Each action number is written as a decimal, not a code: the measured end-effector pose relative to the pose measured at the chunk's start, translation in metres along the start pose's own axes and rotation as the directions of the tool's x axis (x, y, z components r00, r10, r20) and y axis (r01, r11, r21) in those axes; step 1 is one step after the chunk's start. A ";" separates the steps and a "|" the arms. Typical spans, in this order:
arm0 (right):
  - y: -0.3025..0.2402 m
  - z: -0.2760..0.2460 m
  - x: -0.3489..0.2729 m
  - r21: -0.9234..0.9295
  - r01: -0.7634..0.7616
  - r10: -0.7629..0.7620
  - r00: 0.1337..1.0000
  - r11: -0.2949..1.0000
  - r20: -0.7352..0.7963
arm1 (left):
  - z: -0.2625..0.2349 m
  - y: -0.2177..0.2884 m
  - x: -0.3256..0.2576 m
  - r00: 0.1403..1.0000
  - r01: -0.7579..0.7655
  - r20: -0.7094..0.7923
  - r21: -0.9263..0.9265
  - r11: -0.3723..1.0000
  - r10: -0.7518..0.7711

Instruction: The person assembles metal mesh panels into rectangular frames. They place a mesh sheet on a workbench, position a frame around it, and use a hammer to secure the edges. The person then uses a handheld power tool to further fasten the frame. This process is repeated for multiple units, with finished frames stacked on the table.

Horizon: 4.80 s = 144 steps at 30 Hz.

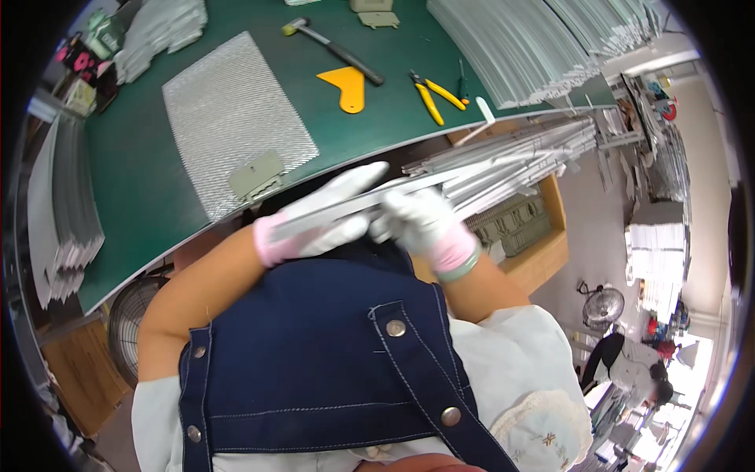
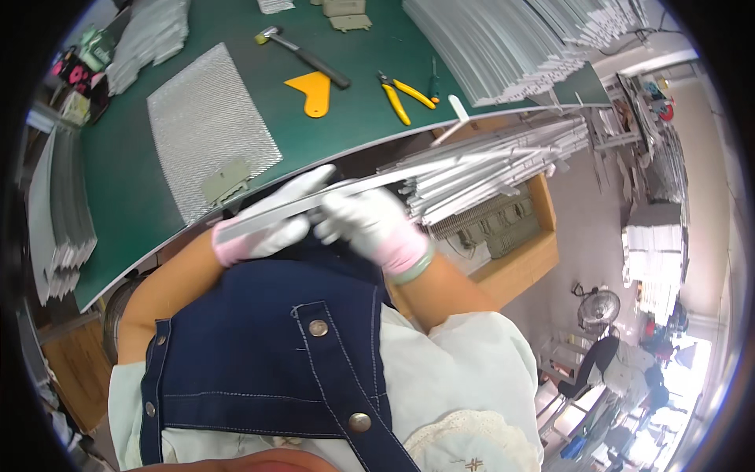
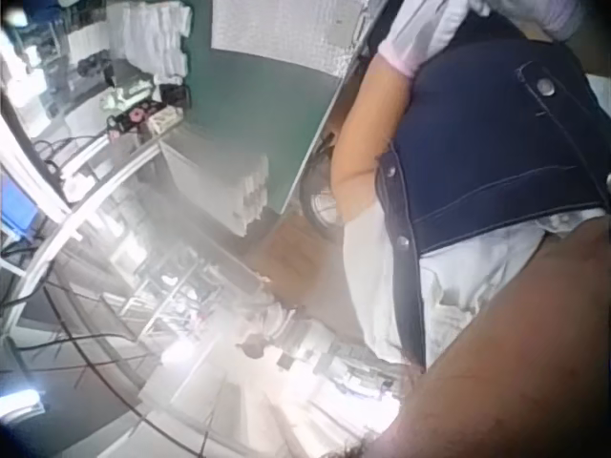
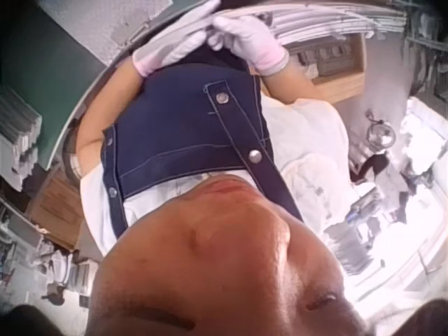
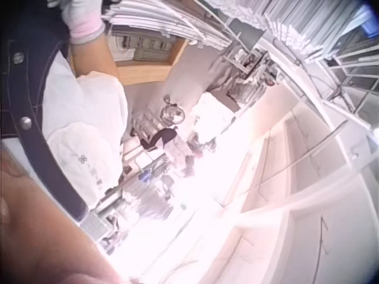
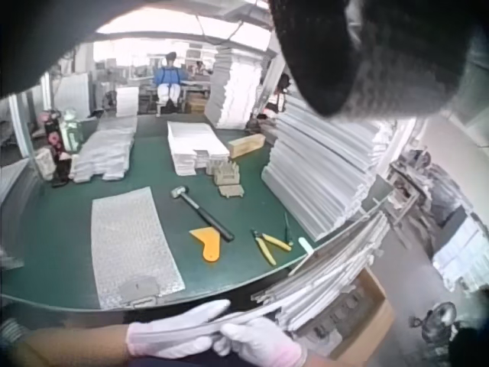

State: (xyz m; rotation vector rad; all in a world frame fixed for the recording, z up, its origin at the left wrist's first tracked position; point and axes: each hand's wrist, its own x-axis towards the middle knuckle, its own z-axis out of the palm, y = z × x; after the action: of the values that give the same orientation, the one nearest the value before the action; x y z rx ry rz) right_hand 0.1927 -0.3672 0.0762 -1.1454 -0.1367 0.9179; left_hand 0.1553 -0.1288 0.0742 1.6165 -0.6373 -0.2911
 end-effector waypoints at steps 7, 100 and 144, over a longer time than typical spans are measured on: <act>-0.017 -0.072 -0.010 0.558 0.422 -0.358 0.906 0.714 -0.227 | -0.093 0.046 -0.073 0.697 -0.547 -0.701 -0.385 0.743 0.150; 0.071 0.044 0.079 -0.095 -0.155 0.134 0.970 0.983 -0.202 | -0.008 -0.037 -0.213 0.439 -0.013 -0.542 -0.802 0.598 -0.717; 0.088 0.061 0.100 -0.006 0.002 -0.004 0.983 1.000 -0.185 | -0.015 -0.035 -0.176 0.310 -0.123 -0.640 -0.760 0.638 -0.703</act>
State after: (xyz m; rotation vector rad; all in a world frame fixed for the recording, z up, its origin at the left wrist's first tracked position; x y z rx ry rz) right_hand 0.1755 -0.2455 -0.0031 -1.2299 0.0106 0.8039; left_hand 0.0281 -0.0173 0.0113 0.8347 0.7193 0.1384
